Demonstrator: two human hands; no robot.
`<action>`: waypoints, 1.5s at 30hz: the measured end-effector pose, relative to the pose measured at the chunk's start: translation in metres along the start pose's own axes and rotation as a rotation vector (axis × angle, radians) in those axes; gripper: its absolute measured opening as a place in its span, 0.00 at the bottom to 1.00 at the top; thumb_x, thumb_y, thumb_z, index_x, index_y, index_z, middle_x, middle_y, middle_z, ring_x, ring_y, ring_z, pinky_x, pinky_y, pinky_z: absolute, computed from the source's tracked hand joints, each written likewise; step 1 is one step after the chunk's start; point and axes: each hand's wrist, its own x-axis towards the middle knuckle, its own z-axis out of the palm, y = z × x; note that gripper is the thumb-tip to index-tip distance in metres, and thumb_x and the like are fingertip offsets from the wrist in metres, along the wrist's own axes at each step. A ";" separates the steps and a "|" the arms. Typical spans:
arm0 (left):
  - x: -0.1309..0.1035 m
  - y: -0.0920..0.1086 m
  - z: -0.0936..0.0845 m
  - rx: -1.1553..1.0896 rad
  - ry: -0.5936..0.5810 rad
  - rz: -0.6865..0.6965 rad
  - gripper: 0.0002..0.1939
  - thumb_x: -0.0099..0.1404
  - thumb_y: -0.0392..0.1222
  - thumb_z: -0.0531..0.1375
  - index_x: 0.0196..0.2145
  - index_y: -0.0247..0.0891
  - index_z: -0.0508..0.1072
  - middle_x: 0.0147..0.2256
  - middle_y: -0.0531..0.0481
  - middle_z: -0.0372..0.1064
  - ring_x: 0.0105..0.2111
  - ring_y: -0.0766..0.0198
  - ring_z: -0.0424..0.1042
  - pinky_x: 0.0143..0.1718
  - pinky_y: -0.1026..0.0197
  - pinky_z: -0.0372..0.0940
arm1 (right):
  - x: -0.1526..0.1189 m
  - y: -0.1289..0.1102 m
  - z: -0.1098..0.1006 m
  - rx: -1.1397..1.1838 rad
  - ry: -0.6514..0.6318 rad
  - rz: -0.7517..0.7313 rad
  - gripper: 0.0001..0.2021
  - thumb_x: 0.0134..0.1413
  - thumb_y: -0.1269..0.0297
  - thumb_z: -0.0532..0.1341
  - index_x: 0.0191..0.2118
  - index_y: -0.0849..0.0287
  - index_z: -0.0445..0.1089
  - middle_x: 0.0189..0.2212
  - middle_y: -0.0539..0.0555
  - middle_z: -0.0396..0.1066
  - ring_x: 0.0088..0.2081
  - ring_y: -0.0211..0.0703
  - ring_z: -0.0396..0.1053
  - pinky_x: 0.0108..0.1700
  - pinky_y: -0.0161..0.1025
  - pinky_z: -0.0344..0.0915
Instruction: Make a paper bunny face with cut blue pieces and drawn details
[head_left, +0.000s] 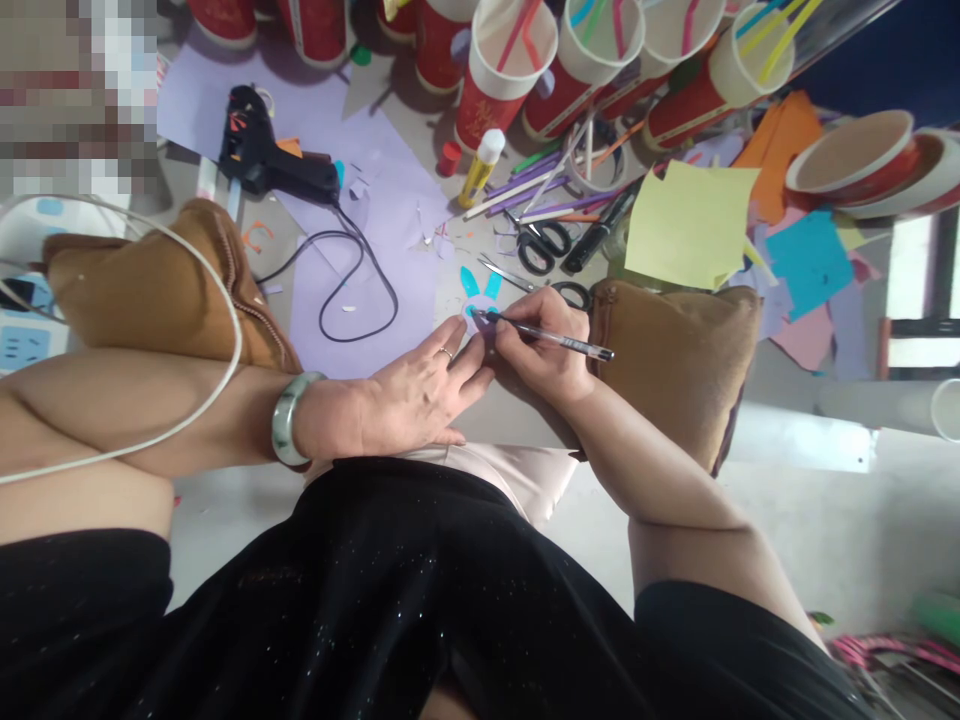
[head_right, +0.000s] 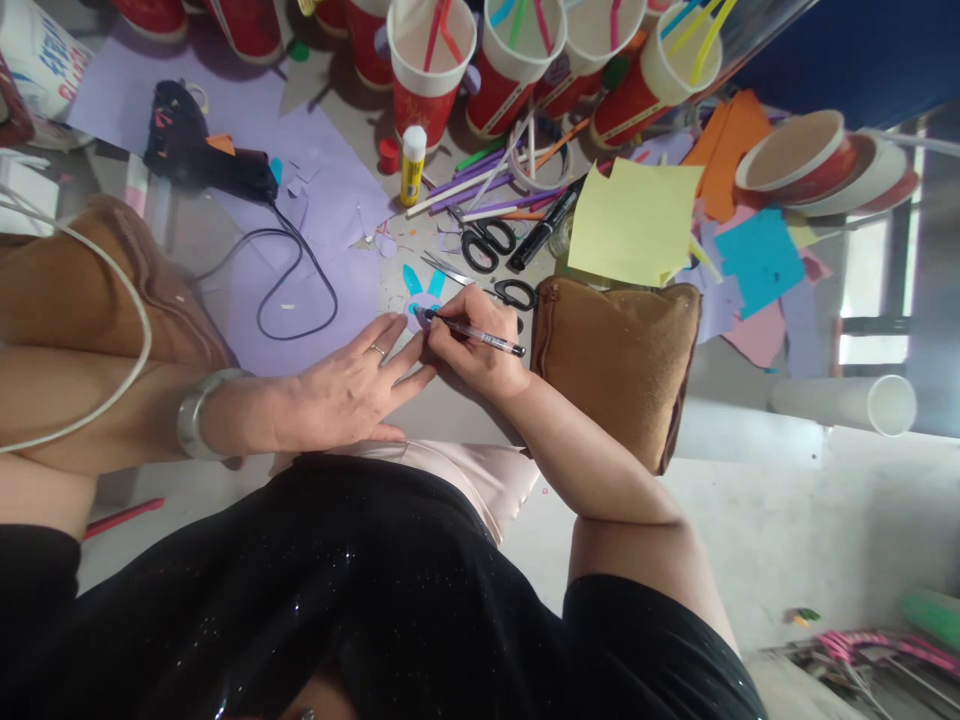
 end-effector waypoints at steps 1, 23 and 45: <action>0.000 0.000 0.000 0.004 -0.002 0.001 0.46 0.68 0.66 0.64 0.68 0.23 0.66 0.65 0.21 0.66 0.67 0.33 0.65 0.72 0.34 0.50 | 0.000 0.000 0.000 0.001 0.001 -0.006 0.06 0.58 0.59 0.63 0.33 0.53 0.67 0.25 0.48 0.74 0.25 0.39 0.69 0.31 0.39 0.67; 0.000 0.000 0.003 0.072 0.001 0.013 0.47 0.69 0.69 0.61 0.68 0.24 0.66 0.65 0.21 0.66 0.67 0.33 0.66 0.71 0.34 0.51 | 0.001 -0.001 0.000 0.027 0.014 -0.059 0.06 0.59 0.62 0.63 0.33 0.53 0.66 0.25 0.46 0.73 0.25 0.38 0.69 0.30 0.39 0.65; 0.000 0.001 0.000 0.035 -0.012 -0.003 0.46 0.68 0.67 0.63 0.68 0.25 0.66 0.66 0.21 0.66 0.67 0.33 0.65 0.72 0.34 0.51 | 0.001 -0.003 0.000 0.036 0.021 -0.009 0.06 0.57 0.62 0.63 0.32 0.53 0.65 0.24 0.46 0.72 0.25 0.39 0.68 0.30 0.39 0.66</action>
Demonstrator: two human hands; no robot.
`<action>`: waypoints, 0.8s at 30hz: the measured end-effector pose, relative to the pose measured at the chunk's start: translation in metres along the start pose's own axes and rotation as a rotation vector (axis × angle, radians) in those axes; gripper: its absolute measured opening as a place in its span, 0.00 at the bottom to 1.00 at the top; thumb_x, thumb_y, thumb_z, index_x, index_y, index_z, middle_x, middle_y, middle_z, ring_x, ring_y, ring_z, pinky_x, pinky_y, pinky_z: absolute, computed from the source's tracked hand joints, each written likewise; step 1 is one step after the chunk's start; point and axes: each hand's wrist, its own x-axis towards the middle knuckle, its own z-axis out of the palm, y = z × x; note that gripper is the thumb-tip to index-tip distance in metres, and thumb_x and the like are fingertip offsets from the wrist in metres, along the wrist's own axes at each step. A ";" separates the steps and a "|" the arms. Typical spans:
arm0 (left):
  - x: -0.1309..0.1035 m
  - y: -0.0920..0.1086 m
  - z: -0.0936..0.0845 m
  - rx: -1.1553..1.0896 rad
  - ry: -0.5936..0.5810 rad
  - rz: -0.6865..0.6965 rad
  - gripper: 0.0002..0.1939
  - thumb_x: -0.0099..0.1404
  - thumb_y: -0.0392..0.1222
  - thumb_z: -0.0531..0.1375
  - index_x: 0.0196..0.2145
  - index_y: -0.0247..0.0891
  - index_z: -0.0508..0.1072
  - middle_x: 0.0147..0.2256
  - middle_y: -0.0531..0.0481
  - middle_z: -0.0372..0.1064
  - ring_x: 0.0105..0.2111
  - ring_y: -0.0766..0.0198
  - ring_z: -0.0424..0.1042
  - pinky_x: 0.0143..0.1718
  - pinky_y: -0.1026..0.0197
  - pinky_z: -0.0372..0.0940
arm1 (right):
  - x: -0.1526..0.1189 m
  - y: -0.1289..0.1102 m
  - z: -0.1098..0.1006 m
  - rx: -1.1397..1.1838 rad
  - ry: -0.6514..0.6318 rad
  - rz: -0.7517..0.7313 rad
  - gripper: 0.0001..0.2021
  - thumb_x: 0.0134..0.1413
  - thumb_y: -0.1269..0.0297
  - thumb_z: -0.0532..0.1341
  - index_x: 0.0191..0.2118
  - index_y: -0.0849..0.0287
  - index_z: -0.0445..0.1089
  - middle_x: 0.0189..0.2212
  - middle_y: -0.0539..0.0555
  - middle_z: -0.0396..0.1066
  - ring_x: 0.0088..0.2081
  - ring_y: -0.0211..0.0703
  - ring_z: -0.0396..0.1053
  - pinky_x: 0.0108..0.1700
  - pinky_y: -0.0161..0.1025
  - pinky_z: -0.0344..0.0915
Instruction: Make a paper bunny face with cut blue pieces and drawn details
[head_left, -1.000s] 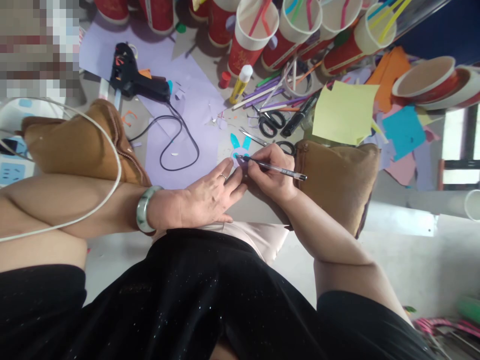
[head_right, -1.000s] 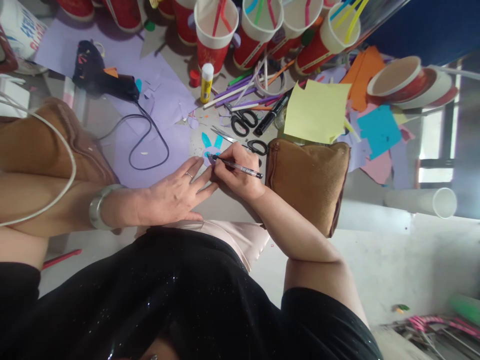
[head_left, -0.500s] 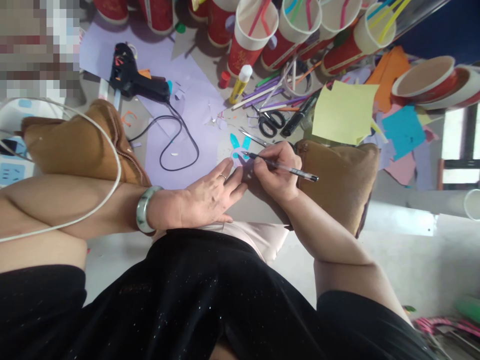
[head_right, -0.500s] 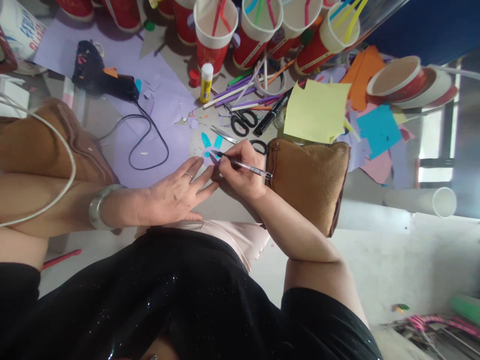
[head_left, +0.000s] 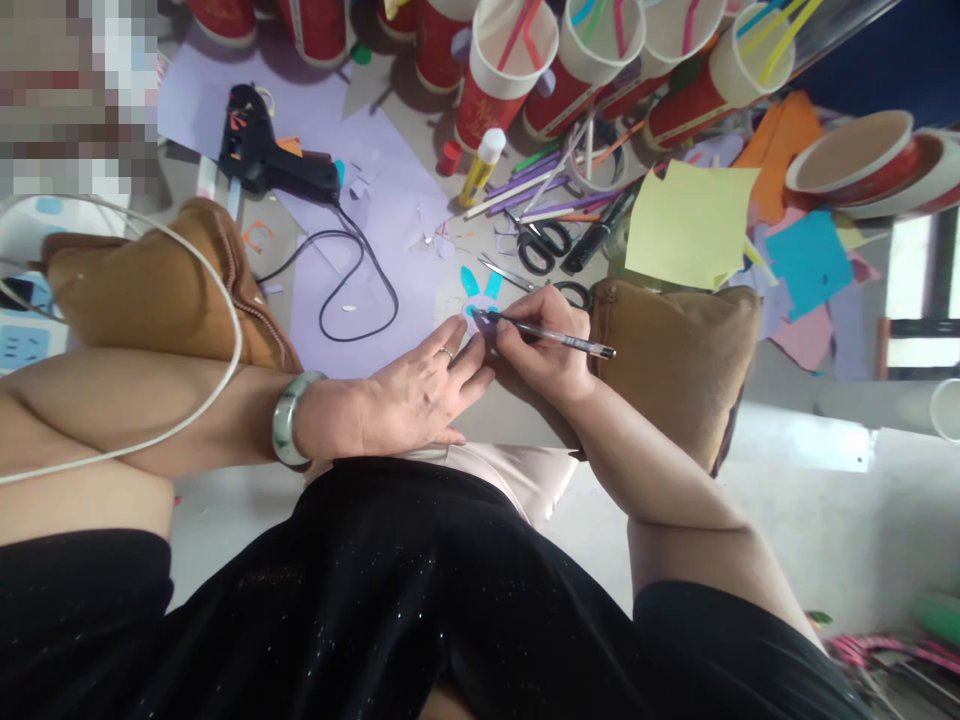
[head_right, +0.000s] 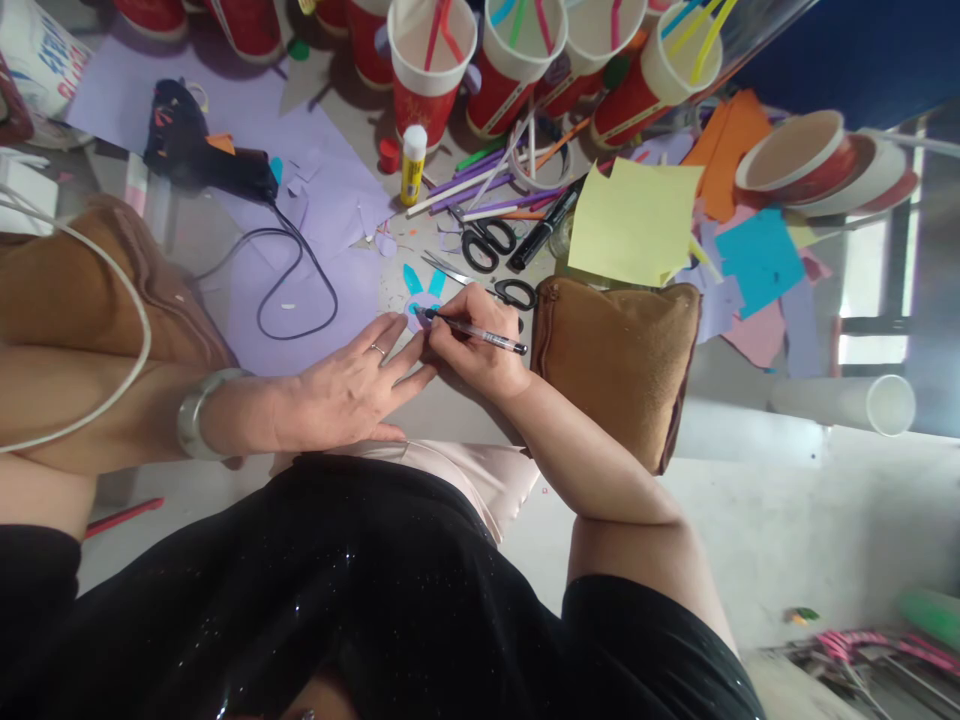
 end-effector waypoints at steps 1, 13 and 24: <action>0.000 0.000 0.001 -0.007 0.001 -0.004 0.46 0.68 0.67 0.63 0.68 0.25 0.66 0.66 0.22 0.66 0.68 0.33 0.65 0.72 0.34 0.51 | 0.000 0.000 0.000 -0.002 -0.008 0.009 0.06 0.57 0.62 0.63 0.33 0.53 0.65 0.24 0.46 0.72 0.25 0.39 0.68 0.31 0.39 0.66; 0.000 0.000 0.000 -0.023 -0.008 -0.008 0.45 0.68 0.67 0.63 0.68 0.26 0.66 0.66 0.22 0.65 0.68 0.33 0.65 0.71 0.33 0.52 | 0.000 0.001 0.000 -0.013 -0.015 0.058 0.06 0.55 0.60 0.63 0.32 0.52 0.65 0.25 0.47 0.72 0.25 0.40 0.69 0.31 0.40 0.67; 0.000 0.000 -0.001 -0.039 -0.027 -0.008 0.44 0.69 0.66 0.63 0.68 0.27 0.66 0.67 0.24 0.65 0.69 0.35 0.62 0.72 0.34 0.50 | 0.000 0.000 -0.001 0.002 -0.021 0.042 0.06 0.56 0.60 0.63 0.32 0.53 0.65 0.24 0.46 0.72 0.24 0.38 0.67 0.30 0.39 0.65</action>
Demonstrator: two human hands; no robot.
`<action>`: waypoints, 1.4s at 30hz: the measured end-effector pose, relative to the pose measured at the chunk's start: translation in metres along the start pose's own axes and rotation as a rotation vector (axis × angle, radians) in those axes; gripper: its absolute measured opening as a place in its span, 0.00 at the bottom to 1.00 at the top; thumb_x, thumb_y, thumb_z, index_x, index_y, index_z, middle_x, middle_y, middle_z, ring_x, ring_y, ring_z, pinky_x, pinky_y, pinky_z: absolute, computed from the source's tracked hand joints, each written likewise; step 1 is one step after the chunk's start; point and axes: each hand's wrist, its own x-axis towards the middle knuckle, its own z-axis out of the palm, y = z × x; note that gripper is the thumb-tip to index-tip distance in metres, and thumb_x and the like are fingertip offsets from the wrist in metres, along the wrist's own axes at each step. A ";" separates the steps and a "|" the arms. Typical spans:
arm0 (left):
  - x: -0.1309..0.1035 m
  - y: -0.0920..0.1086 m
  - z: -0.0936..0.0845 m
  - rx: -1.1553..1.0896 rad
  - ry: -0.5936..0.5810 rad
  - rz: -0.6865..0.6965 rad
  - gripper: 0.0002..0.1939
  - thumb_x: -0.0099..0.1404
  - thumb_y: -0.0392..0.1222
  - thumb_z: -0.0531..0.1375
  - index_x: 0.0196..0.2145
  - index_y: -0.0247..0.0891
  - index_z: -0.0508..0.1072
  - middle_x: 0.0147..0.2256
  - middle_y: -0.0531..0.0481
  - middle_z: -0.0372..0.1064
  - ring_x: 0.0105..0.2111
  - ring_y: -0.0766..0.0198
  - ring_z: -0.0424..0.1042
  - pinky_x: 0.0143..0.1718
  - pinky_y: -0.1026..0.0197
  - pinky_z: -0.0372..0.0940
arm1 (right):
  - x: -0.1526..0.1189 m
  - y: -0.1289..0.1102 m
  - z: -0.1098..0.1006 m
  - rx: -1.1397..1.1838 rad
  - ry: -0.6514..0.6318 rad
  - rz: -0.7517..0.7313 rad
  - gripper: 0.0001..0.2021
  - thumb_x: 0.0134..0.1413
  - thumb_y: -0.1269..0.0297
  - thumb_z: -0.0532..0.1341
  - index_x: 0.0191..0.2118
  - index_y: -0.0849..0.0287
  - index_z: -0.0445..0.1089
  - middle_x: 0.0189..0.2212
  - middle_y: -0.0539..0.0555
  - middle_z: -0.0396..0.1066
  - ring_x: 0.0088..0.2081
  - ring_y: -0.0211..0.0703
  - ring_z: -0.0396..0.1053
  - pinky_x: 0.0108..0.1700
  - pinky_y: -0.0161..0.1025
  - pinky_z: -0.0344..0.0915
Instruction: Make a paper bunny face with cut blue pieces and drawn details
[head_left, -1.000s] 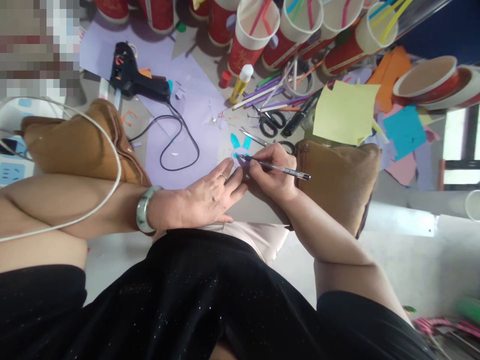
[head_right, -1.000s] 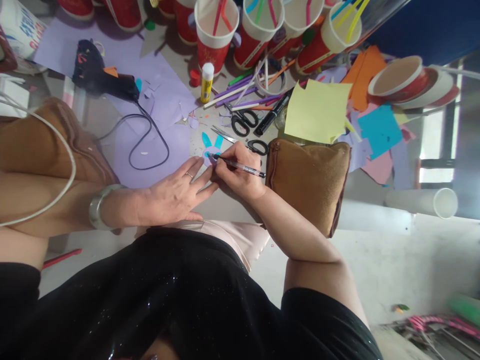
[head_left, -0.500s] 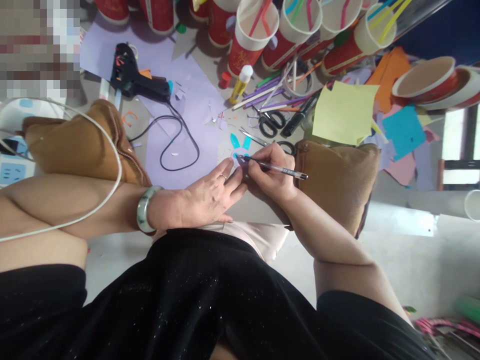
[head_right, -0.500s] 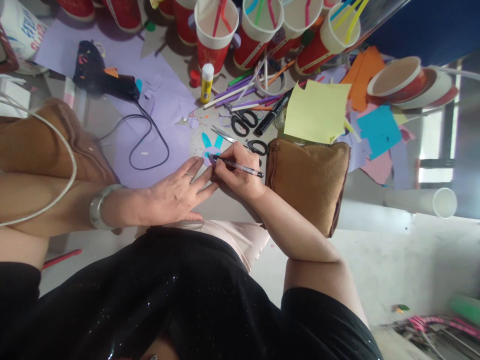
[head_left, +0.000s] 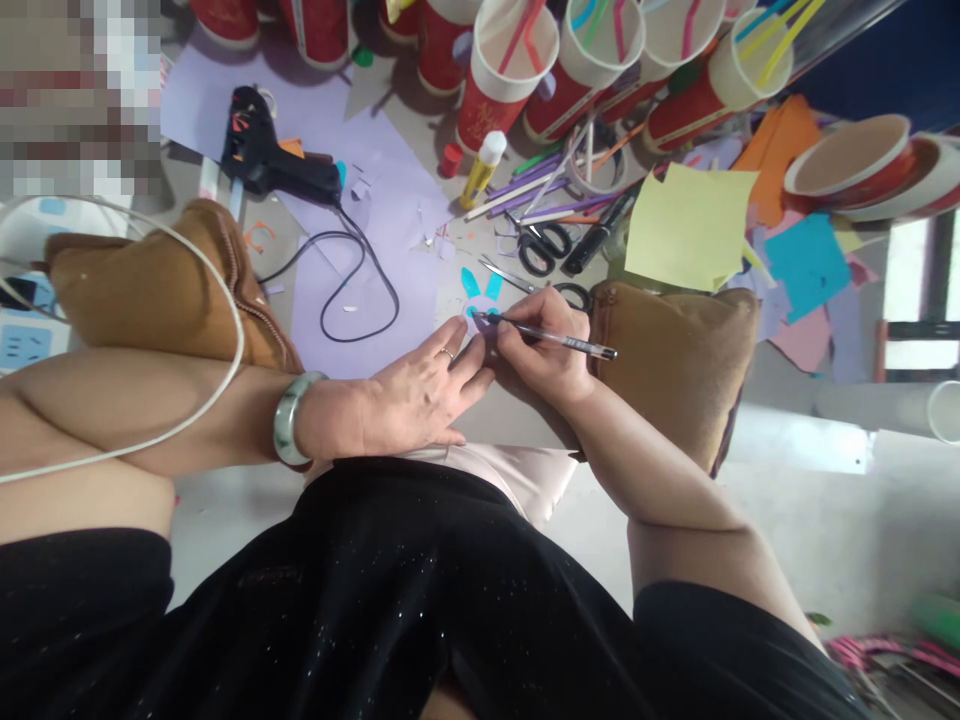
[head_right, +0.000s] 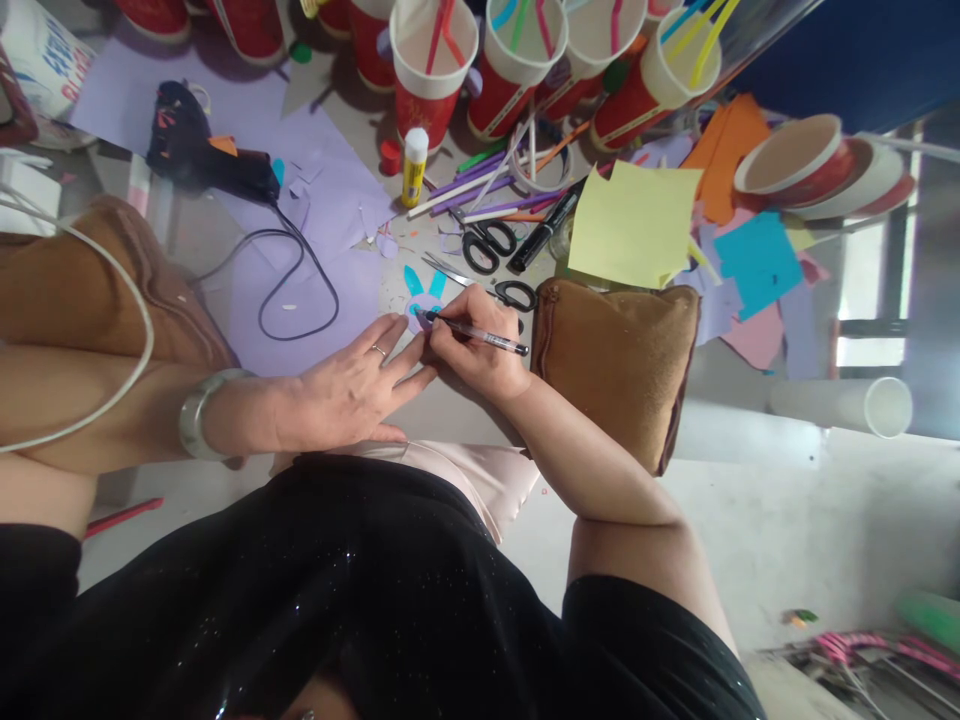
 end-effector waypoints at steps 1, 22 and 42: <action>0.000 0.000 0.000 -0.002 0.003 -0.001 0.44 0.69 0.66 0.63 0.68 0.27 0.66 0.66 0.24 0.66 0.69 0.35 0.62 0.72 0.34 0.50 | 0.000 0.000 0.000 0.007 0.007 -0.010 0.06 0.56 0.61 0.63 0.32 0.53 0.65 0.24 0.46 0.72 0.24 0.38 0.67 0.30 0.39 0.65; 0.002 -0.001 -0.003 0.016 0.005 0.008 0.42 0.69 0.64 0.63 0.67 0.27 0.68 0.66 0.22 0.65 0.67 0.32 0.65 0.69 0.33 0.54 | -0.002 0.023 0.004 0.117 0.417 0.022 0.04 0.60 0.61 0.62 0.37 0.50 0.65 0.27 0.49 0.70 0.27 0.45 0.74 0.31 0.47 0.70; 0.004 0.000 -0.005 0.060 -0.026 -0.037 0.42 0.71 0.65 0.61 0.68 0.28 0.68 0.67 0.24 0.65 0.67 0.30 0.64 0.70 0.33 0.53 | -0.001 0.028 0.000 0.014 0.360 0.031 0.06 0.67 0.58 0.57 0.40 0.51 0.68 0.28 0.49 0.67 0.26 0.42 0.70 0.29 0.45 0.71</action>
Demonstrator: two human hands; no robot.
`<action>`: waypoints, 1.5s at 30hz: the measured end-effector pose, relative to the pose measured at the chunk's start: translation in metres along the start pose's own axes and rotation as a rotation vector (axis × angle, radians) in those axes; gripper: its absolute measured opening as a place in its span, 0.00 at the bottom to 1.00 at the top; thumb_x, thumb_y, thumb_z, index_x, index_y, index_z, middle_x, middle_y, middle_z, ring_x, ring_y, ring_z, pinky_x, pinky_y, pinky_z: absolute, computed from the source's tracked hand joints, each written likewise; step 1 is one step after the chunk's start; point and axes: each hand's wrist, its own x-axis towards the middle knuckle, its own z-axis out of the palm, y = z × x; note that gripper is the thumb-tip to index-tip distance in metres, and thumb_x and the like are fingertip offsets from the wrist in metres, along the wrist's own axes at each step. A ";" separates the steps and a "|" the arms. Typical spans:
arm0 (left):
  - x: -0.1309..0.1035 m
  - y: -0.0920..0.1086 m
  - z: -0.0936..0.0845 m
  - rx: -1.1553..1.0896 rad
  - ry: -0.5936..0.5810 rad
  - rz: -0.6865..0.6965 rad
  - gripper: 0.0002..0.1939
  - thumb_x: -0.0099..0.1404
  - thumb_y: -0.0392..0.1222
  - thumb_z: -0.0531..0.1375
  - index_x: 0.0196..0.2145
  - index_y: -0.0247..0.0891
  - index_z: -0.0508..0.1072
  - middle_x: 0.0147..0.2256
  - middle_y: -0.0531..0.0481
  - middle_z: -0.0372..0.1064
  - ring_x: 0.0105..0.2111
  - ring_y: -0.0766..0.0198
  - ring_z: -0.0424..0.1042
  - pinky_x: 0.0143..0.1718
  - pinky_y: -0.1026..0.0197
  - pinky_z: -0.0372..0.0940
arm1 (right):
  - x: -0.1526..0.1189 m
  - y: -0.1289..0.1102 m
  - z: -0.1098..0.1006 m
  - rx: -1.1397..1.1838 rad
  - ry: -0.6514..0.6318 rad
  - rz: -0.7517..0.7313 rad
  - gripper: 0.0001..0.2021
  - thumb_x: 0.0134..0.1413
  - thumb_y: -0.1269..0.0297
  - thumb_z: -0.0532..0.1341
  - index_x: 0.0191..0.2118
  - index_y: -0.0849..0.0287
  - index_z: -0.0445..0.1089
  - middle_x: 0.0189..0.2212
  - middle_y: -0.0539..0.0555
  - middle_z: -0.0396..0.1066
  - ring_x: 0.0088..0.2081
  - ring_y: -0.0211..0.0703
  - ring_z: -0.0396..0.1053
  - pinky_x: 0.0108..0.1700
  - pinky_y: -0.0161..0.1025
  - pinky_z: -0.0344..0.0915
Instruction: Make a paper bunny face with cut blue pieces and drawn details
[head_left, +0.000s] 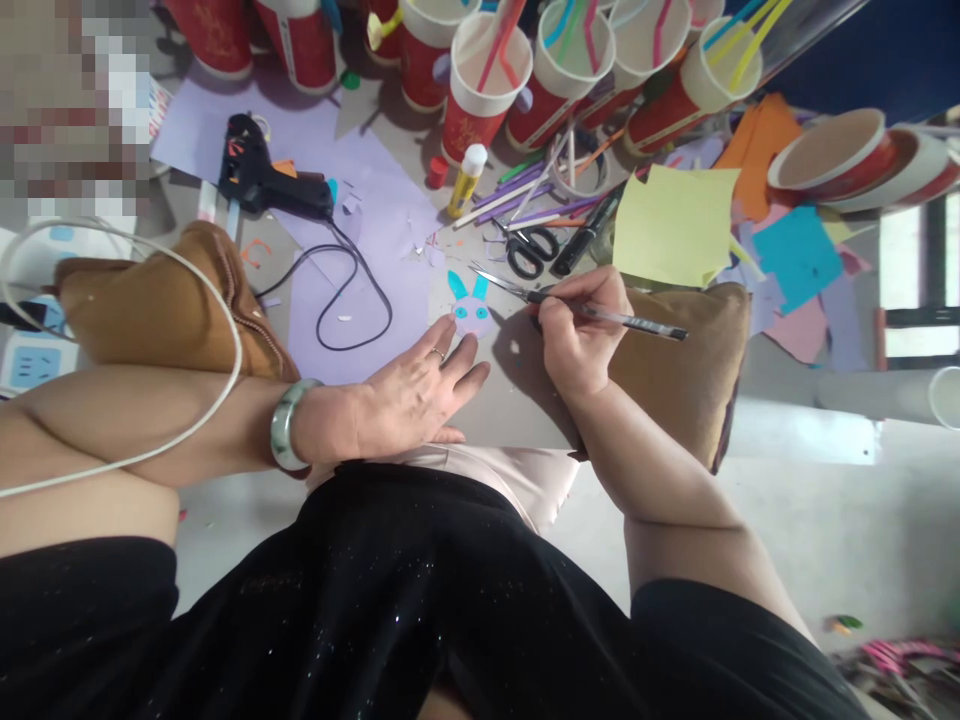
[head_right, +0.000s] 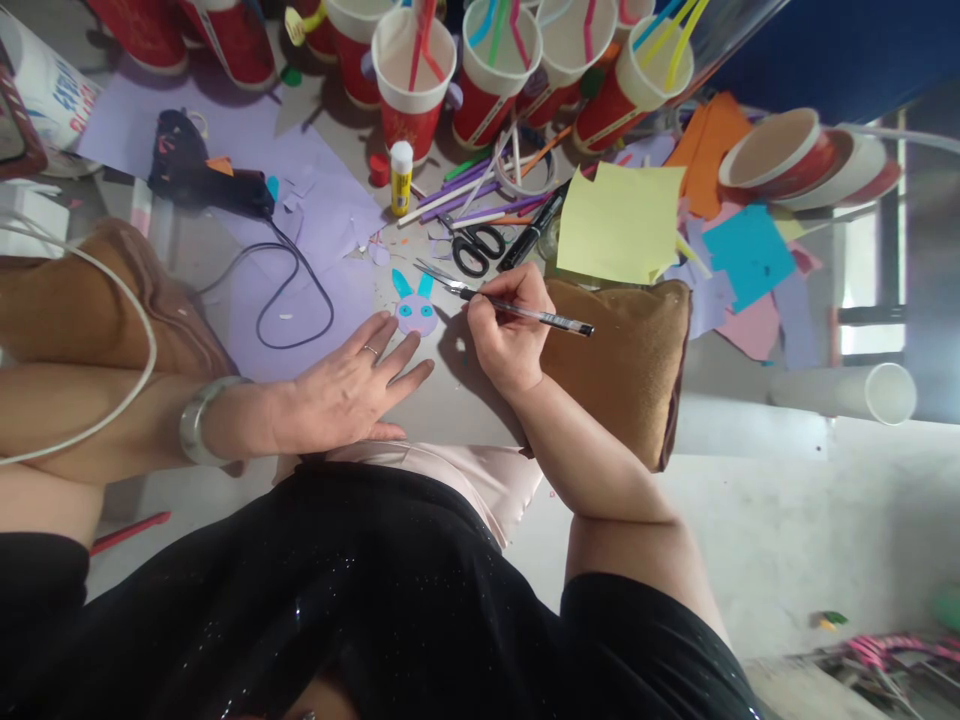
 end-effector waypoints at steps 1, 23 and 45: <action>0.000 0.000 0.000 -0.003 -0.006 -0.002 0.41 0.71 0.65 0.61 0.68 0.28 0.68 0.67 0.25 0.65 0.68 0.30 0.64 0.70 0.33 0.53 | 0.000 0.000 -0.001 -0.015 -0.013 -0.004 0.06 0.67 0.59 0.57 0.40 0.51 0.69 0.27 0.50 0.67 0.27 0.43 0.70 0.29 0.45 0.71; -0.001 0.000 0.004 -0.003 -0.002 0.004 0.44 0.71 0.67 0.59 0.69 0.27 0.65 0.68 0.24 0.63 0.68 0.29 0.64 0.71 0.32 0.51 | 0.004 -0.020 0.002 0.013 -0.210 -0.019 0.07 0.49 0.70 0.61 0.29 0.52 0.61 0.20 0.43 0.65 0.21 0.36 0.62 0.27 0.38 0.63; -0.001 0.001 0.004 0.026 -0.003 0.004 0.44 0.71 0.67 0.59 0.70 0.28 0.65 0.68 0.25 0.64 0.68 0.31 0.65 0.71 0.33 0.51 | 0.003 -0.018 0.002 -0.031 -0.219 -0.006 0.07 0.50 0.68 0.62 0.29 0.52 0.61 0.20 0.44 0.66 0.22 0.38 0.64 0.27 0.39 0.64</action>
